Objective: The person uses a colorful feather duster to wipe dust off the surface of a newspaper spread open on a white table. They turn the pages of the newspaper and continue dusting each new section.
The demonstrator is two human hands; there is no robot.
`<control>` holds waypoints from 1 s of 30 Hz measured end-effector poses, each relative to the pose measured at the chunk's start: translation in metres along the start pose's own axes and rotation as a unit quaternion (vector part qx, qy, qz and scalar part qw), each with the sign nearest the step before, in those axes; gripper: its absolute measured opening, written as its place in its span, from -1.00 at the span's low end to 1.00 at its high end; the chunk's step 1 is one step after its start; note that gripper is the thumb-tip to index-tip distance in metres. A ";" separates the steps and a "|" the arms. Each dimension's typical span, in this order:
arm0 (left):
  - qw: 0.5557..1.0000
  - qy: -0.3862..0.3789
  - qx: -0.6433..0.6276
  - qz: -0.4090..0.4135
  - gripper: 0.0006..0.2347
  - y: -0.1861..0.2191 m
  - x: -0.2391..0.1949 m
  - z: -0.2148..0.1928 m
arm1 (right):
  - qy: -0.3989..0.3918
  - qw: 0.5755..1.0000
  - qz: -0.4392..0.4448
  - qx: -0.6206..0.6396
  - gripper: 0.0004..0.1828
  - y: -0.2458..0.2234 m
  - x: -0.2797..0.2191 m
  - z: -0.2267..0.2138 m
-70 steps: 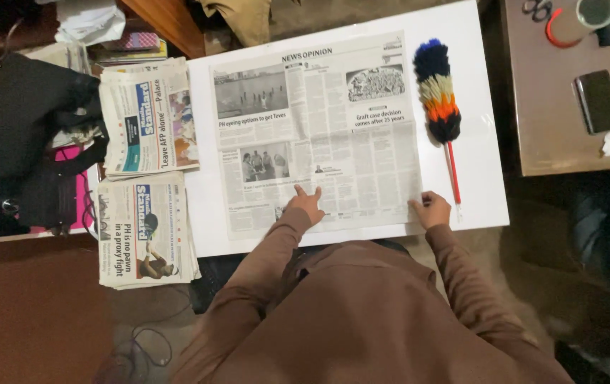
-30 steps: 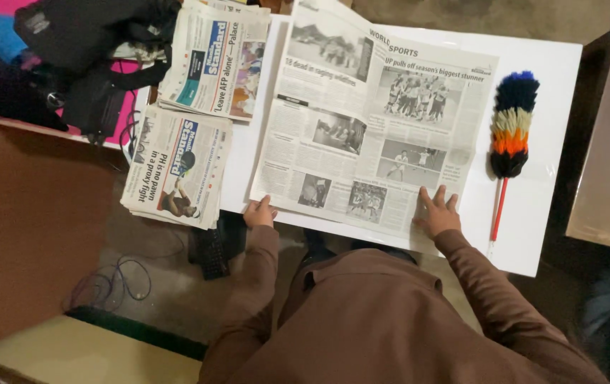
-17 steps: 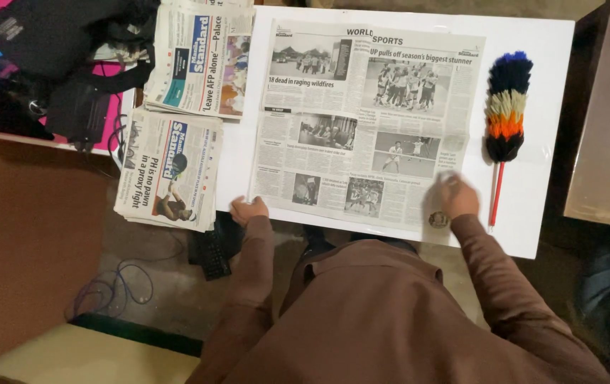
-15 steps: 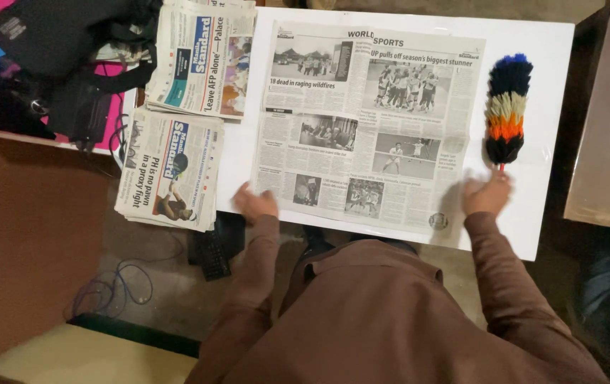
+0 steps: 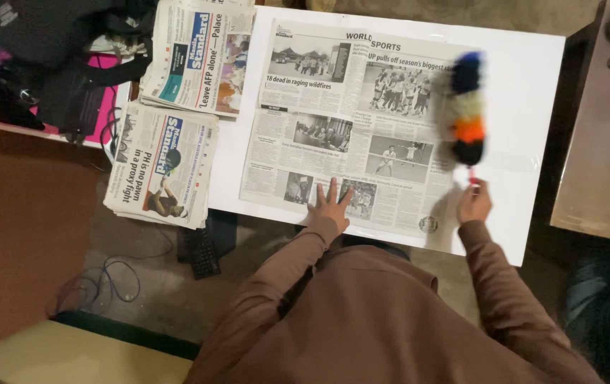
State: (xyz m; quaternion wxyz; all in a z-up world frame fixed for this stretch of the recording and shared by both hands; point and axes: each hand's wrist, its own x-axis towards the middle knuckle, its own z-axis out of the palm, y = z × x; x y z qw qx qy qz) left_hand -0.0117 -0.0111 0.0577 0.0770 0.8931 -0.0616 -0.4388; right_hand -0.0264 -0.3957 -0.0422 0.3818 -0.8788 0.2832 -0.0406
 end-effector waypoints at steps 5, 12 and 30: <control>0.998 0.045 -0.018 -0.028 -0.20 0.002 0.005 0.021 | -0.240 0.959 -0.149 -0.014 -0.71 -0.053 -0.050 0.030; 0.992 0.117 -0.033 0.037 -0.28 -0.015 0.018 0.086 | -0.329 0.925 -0.183 -0.049 -0.70 -0.134 -0.049 0.045; 1.000 -0.023 -0.010 -0.010 -0.23 -0.008 -0.004 0.052 | -0.211 0.949 -0.218 -0.092 -0.74 -0.152 0.060 0.155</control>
